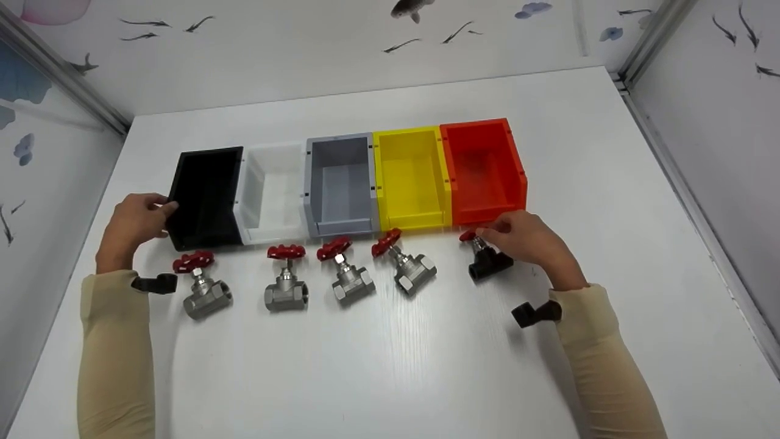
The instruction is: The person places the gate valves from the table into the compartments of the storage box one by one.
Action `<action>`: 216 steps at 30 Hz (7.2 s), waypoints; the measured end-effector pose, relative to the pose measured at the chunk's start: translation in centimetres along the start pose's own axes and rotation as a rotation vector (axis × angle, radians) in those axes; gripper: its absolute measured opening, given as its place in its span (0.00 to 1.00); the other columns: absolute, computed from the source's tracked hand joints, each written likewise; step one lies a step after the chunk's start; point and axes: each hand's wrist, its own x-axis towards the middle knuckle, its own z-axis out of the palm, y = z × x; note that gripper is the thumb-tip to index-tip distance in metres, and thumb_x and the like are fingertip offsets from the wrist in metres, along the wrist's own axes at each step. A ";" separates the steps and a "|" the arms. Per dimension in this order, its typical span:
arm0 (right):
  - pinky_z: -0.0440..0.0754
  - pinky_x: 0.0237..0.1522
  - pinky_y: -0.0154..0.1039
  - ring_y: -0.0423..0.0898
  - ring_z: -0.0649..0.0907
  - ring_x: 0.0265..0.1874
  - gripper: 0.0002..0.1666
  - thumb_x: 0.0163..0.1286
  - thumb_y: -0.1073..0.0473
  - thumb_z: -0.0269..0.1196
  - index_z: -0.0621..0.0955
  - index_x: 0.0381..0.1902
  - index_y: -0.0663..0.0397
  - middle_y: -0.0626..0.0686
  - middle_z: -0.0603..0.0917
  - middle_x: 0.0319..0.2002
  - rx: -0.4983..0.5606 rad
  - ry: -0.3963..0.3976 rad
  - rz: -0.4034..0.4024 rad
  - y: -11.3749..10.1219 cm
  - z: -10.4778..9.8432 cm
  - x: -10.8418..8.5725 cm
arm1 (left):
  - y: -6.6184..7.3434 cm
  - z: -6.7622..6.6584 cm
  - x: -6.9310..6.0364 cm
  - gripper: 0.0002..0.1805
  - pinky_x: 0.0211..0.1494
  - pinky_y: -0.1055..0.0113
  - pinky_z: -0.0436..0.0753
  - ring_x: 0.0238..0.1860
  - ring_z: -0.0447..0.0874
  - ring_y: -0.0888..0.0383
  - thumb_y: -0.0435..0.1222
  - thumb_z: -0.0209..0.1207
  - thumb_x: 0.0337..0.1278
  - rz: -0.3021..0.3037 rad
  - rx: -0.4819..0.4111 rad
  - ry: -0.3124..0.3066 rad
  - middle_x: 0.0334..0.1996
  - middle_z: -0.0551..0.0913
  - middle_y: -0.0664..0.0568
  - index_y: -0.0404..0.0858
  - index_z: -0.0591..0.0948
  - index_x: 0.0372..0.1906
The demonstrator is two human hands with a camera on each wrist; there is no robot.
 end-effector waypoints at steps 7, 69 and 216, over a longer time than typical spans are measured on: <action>0.76 0.32 0.40 0.51 0.74 0.37 0.28 0.72 0.38 0.57 0.82 0.49 0.57 0.53 0.78 0.34 0.001 -0.022 -0.007 0.5 0.1 0.4 | 0.2 -0.1 0.0 0.23 0.37 0.59 0.77 0.39 0.81 0.46 0.39 0.48 0.75 -0.012 0.011 0.008 0.48 0.82 0.30 0.24 0.75 0.61; 0.76 0.38 0.39 0.51 0.76 0.43 0.27 0.63 0.40 0.69 0.83 0.50 0.53 0.53 0.82 0.43 0.057 -0.011 -0.023 0.9 1.7 0.4 | -0.4 0.4 0.3 0.23 0.36 0.62 0.76 0.39 0.81 0.48 0.41 0.47 0.75 -0.031 -0.011 -0.005 0.48 0.82 0.33 0.27 0.76 0.61; 0.63 0.70 0.61 0.61 0.59 0.68 0.50 0.66 0.31 0.60 0.63 0.74 0.56 0.64 0.59 0.73 0.480 0.230 0.202 -2.0 -2.5 7.3 | -0.9 0.6 0.1 0.22 0.35 0.62 0.73 0.36 0.80 0.50 0.44 0.55 0.71 -0.059 -0.063 0.076 0.44 0.85 0.37 0.35 0.79 0.61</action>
